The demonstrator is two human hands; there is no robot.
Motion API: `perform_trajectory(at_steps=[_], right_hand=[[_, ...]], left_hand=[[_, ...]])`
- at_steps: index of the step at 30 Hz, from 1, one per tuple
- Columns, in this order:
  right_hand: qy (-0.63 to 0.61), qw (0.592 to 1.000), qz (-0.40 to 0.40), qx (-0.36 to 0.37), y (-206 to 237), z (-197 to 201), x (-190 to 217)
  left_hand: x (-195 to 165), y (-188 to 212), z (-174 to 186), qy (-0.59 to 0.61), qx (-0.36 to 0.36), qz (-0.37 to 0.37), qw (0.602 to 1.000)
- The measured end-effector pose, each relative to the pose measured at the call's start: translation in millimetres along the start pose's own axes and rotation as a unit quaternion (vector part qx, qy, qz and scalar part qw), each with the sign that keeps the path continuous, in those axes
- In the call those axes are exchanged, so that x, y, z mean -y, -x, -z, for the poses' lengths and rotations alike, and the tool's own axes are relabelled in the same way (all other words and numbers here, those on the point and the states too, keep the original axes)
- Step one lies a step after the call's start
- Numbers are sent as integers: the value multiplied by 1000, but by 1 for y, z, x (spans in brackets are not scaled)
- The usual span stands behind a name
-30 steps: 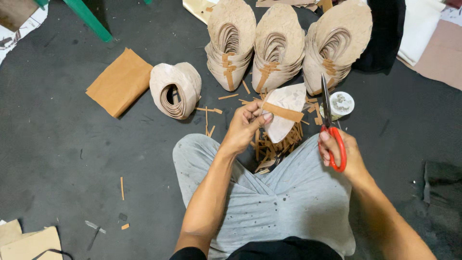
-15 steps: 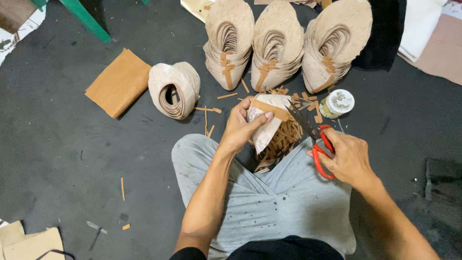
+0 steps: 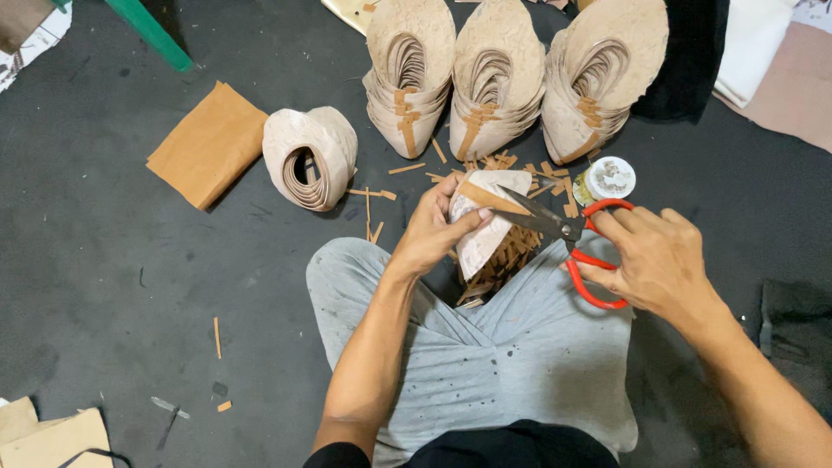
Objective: The person sits on the workshop floor and uses scissors to trim excess material from the taped edge of a shoe upper component, letting cut strips fall onto the floor. They then set the trimmed piece with a stack of similar components and gather the cut strips from the floor.
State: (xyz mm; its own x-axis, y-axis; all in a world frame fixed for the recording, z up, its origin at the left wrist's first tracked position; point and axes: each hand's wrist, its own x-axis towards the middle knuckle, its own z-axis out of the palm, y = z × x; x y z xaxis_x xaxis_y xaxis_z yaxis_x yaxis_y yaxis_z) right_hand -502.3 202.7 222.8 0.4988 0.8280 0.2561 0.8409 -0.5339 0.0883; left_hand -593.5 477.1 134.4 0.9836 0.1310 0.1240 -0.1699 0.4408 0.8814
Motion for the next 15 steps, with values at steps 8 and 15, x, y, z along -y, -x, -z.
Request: perform_trajectory(at_steps=[8, 15], right_hand=[[25, 999, 18, -27, -2, 0, -1], [40, 998, 24, -29, -9, -3, 3]], left_hand=[[2, -1, 5, -25, -16, 8, 1000], [4, -3, 10, -19, -7, 6, 1000]])
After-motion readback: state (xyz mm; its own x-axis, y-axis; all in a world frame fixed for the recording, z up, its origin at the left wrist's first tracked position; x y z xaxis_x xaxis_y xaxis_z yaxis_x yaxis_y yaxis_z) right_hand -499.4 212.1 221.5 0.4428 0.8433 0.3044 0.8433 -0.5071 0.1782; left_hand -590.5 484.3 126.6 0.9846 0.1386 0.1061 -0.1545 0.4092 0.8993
